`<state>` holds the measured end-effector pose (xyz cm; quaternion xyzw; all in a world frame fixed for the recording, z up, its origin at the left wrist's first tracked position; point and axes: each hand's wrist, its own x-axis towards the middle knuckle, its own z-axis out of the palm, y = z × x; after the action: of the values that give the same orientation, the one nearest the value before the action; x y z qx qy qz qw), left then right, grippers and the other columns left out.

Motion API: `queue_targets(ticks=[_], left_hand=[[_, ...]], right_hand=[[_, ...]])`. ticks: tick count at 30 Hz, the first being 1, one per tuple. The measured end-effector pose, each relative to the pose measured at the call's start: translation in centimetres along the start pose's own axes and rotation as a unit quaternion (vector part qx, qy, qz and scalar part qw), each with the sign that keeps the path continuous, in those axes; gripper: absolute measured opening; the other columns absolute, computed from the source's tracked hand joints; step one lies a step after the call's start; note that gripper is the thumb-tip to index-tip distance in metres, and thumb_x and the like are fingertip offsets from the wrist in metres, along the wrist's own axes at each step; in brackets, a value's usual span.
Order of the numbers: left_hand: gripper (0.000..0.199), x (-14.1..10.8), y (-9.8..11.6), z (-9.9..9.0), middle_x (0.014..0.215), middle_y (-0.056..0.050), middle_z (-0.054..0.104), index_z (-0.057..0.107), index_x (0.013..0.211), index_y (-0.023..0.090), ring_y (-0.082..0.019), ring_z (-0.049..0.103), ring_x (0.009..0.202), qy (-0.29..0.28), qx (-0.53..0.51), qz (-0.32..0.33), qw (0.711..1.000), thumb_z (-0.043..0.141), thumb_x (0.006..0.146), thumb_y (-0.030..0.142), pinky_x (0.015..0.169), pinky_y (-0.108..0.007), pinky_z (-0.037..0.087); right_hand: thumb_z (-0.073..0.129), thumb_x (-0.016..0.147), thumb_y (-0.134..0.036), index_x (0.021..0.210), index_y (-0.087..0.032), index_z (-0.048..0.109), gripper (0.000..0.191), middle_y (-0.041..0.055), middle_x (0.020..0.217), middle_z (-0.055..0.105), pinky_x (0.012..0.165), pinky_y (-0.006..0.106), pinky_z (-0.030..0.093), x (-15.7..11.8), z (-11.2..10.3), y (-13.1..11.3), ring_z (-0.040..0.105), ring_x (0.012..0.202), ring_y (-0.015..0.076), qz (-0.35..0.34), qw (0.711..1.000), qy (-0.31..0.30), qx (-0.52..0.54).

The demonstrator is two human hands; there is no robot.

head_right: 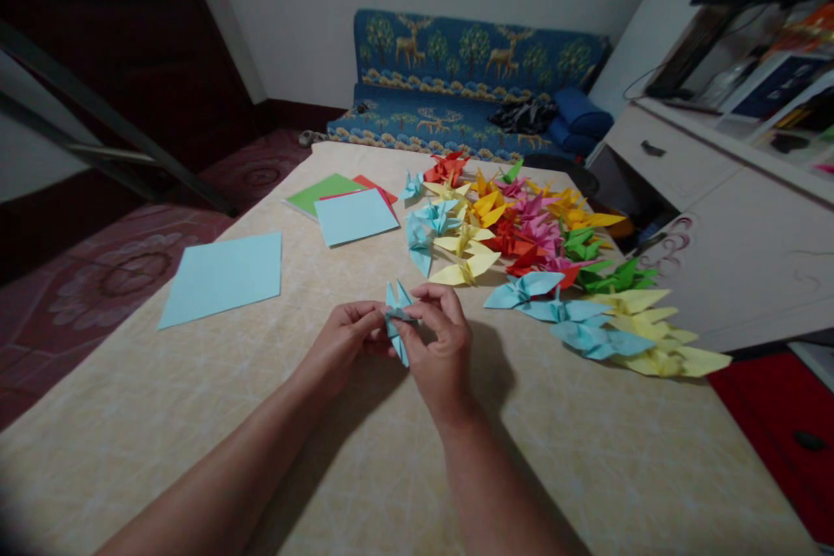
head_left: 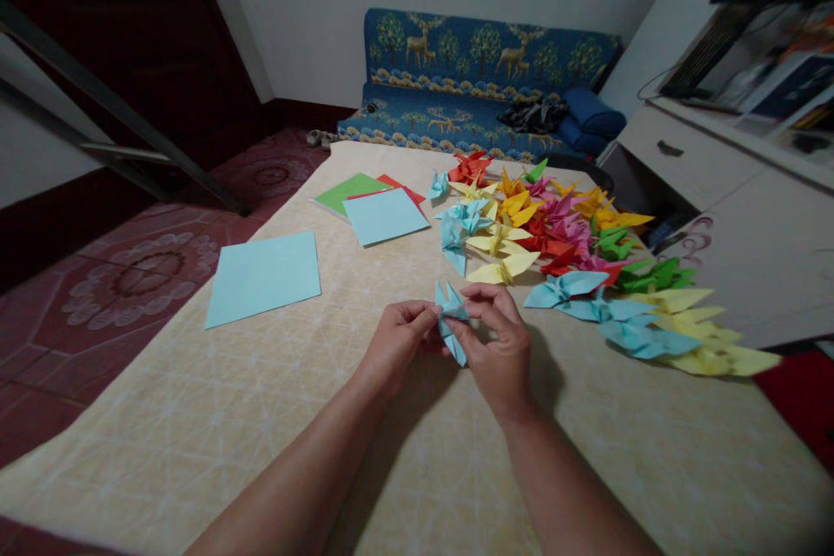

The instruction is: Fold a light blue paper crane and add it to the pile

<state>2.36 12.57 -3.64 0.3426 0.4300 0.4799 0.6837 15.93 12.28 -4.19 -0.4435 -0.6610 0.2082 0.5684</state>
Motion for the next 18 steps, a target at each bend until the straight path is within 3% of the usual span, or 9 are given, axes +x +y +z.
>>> queue_targets(ticks=[8,13,18], left_hand=[[0.023,0.11,0.50,-0.61,0.048,0.005,0.046,0.067,0.068,0.012,-0.007,0.045,0.044,0.019,-0.053,0.001,0.998,0.071,0.073,0.035,0.052,-0.022,0.050],[0.024,0.15,0.51,-0.87,0.053,0.002,0.055,0.066,0.068,0.011,-0.009,0.052,0.048,0.011,-0.068,0.015,0.997,0.070,0.074,0.034,0.054,-0.023,0.051],[0.028,0.14,0.46,-0.92,0.067,-0.004,0.066,0.071,0.081,0.010,-0.012,0.059,0.057,0.006,-0.032,0.014,0.999,0.076,0.070,0.035,0.061,-0.025,0.053]], right_hand=[[0.061,0.080,-0.008,0.102,-0.030,0.072,0.033,0.0065,0.115,0.057,0.091,0.040,0.050,0.00,-0.65,0.13,0.056,0.110,0.0230,-0.050,0.994,-0.089,-0.029],[0.061,0.076,-0.004,0.106,-0.030,0.071,0.041,0.0065,0.119,0.058,0.097,0.044,0.047,0.04,-0.87,0.59,0.054,0.113,0.0236,-0.070,0.989,-0.109,-0.076],[0.059,0.072,-0.002,0.104,-0.027,0.072,0.042,0.0075,0.119,0.061,0.099,0.046,0.044,0.26,-1.02,0.53,0.054,0.113,0.0254,-0.096,0.979,-0.111,-0.139]])
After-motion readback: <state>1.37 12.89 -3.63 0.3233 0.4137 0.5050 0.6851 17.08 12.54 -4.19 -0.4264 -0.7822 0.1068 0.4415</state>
